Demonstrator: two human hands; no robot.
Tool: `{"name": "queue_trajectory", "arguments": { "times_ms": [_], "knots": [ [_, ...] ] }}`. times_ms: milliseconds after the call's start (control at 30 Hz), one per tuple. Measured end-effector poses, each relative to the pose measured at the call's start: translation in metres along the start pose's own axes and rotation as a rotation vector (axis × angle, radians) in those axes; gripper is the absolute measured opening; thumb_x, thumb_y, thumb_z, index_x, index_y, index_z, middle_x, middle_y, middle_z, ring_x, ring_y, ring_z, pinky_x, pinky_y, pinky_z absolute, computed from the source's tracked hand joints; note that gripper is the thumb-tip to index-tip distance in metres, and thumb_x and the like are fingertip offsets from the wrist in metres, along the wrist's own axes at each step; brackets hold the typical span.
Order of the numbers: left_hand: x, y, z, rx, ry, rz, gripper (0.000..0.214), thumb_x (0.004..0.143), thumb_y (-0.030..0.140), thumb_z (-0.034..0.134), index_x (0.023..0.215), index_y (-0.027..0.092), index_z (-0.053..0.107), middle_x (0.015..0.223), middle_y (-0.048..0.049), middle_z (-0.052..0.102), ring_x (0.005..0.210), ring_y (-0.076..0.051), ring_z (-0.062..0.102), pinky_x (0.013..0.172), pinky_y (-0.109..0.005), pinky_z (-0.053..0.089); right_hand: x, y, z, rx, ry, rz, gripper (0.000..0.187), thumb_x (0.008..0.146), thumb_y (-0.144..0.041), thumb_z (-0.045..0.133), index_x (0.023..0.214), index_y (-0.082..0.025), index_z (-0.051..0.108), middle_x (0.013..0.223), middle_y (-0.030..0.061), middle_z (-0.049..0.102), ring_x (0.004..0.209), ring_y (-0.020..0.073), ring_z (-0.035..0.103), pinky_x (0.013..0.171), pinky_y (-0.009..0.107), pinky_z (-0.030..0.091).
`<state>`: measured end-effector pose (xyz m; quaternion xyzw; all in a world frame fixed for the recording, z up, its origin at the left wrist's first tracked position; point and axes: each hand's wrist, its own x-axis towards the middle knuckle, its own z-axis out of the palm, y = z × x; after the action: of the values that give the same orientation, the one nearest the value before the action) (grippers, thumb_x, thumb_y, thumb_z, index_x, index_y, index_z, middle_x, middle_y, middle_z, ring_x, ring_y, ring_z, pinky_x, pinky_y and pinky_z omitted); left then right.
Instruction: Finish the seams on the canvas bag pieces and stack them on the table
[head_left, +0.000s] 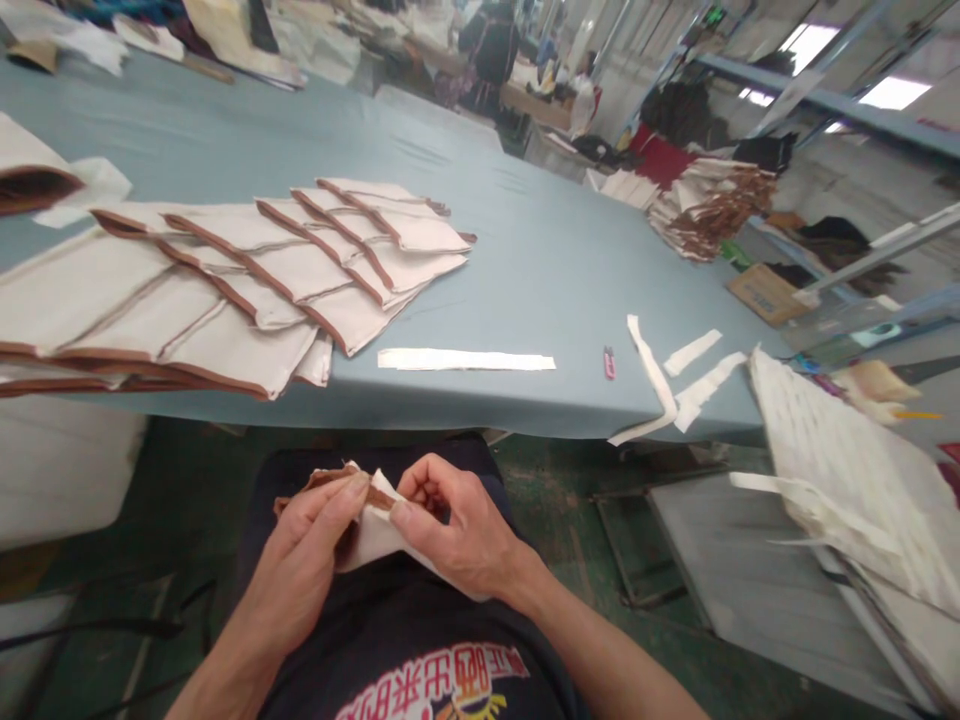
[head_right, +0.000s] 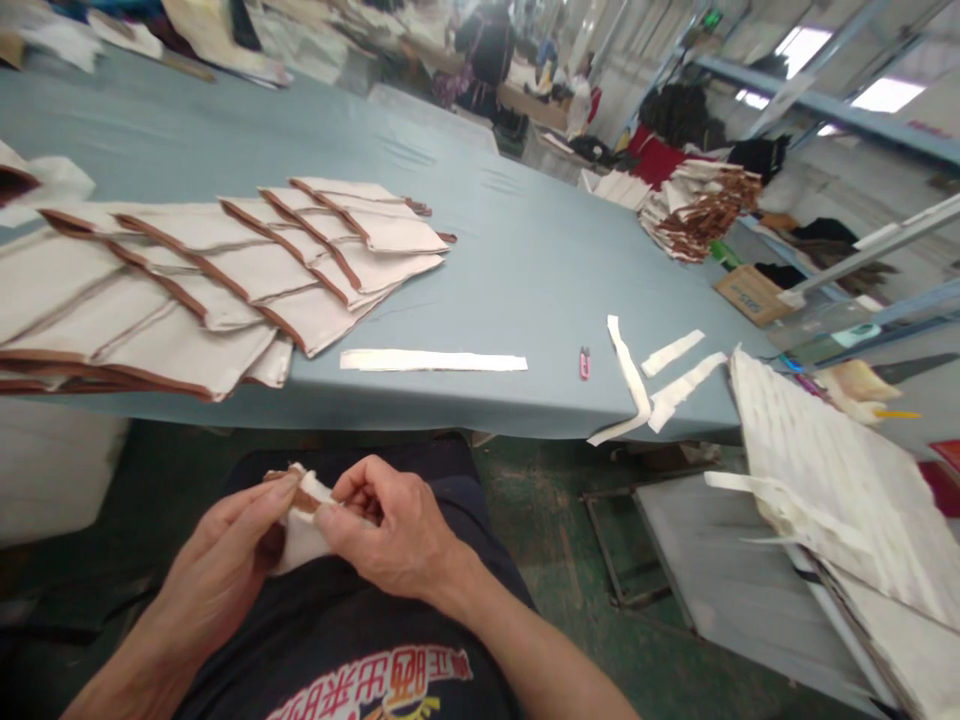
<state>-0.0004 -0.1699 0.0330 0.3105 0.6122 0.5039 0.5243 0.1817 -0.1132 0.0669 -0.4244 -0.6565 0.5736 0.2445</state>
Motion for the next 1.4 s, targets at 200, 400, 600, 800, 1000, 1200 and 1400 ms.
{"name": "queue_trajectory", "arguments": {
  "times_ms": [200, 400, 600, 800, 1000, 1200, 1400],
  "knots": [
    [-0.002, 0.013, 0.004, 0.069, -0.050, -0.013, 0.062, 0.083, 0.076, 0.076, 0.055, 0.022, 0.064, 0.062, -0.0007, 0.065, 0.058, -0.017, 0.054, 0.051, -0.025, 0.044, -0.002, 0.000, 0.000, -0.056, -0.005, 0.028, 0.021, 0.094, -0.041, 0.071, 0.091, -0.022, 0.063, 0.071, -0.0062, 0.057, 0.061, 0.0111, 0.049, 0.059, 0.026, 0.037],
    [-0.001, 0.020, 0.002, 0.126, -0.068, -0.002, 0.046, 0.073, 0.064, 0.089, 0.063, 0.021, 0.078, 0.064, 0.0004, 0.065, 0.062, -0.016, 0.054, 0.056, -0.023, 0.043, 0.002, 0.005, 0.002, 0.151, -0.064, 0.116, 0.025, 0.093, -0.044, 0.073, 0.096, -0.022, 0.061, 0.077, -0.0046, 0.058, 0.067, 0.0124, 0.050, 0.062, 0.027, 0.040],
    [0.003, -0.001, 0.006, 0.087, -0.053, -0.057, 0.055, 0.084, 0.075, 0.081, 0.074, 0.021, 0.078, 0.068, -0.0007, 0.070, 0.063, -0.016, 0.055, 0.056, -0.022, 0.045, -0.004, 0.009, 0.000, 0.251, -0.044, 0.178, 0.020, 0.089, -0.029, 0.071, 0.105, -0.021, 0.062, 0.084, -0.0045, 0.057, 0.073, 0.0134, 0.051, 0.068, 0.028, 0.042],
    [0.007, 0.010, 0.019, 0.050, -0.096, -0.047, 0.063, 0.078, 0.082, 0.085, 0.067, 0.020, 0.076, 0.068, -0.0006, 0.068, 0.063, -0.015, 0.055, 0.058, -0.022, 0.048, -0.017, 0.005, -0.014, 0.294, -0.078, 0.142, 0.027, 0.085, -0.026, 0.072, 0.110, -0.021, 0.062, 0.088, -0.0034, 0.060, 0.077, 0.0142, 0.055, 0.072, 0.028, 0.048],
    [0.010, 0.017, 0.018, 0.062, -0.102, -0.032, 0.059, 0.083, 0.079, 0.085, 0.075, 0.021, 0.081, 0.074, -0.0021, 0.074, 0.068, -0.017, 0.059, 0.059, -0.022, 0.048, -0.012, 0.005, -0.014, -0.152, 0.236, -0.296, 0.017, 0.093, -0.027, 0.074, 0.109, -0.022, 0.070, 0.095, 0.0017, 0.073, 0.081, 0.0168, 0.066, 0.077, 0.030, 0.054],
    [0.008, 0.013, 0.016, -0.010, 0.017, -0.083, 0.051, 0.077, 0.069, 0.092, 0.079, 0.019, 0.082, 0.075, -0.0011, 0.072, 0.069, -0.018, 0.057, 0.059, -0.024, 0.047, -0.001, 0.018, -0.010, -0.531, 0.246, -0.597, 0.020, 0.116, -0.032, 0.060, 0.107, -0.024, 0.076, 0.099, 0.0068, 0.078, 0.089, 0.0181, 0.074, 0.078, 0.028, 0.055],
    [0.010, 0.016, 0.030, -0.133, 0.107, -0.156, 0.054, 0.063, 0.068, 0.098, 0.071, 0.019, 0.079, 0.077, -0.0016, 0.073, 0.071, -0.017, 0.057, 0.058, -0.022, 0.048, 0.010, 0.029, -0.011, -0.567, 0.248, -0.655, 0.030, 0.117, -0.039, 0.057, 0.097, -0.023, 0.072, 0.093, 0.0073, 0.078, 0.084, 0.0182, 0.074, 0.075, 0.028, 0.055]
  ]
}}
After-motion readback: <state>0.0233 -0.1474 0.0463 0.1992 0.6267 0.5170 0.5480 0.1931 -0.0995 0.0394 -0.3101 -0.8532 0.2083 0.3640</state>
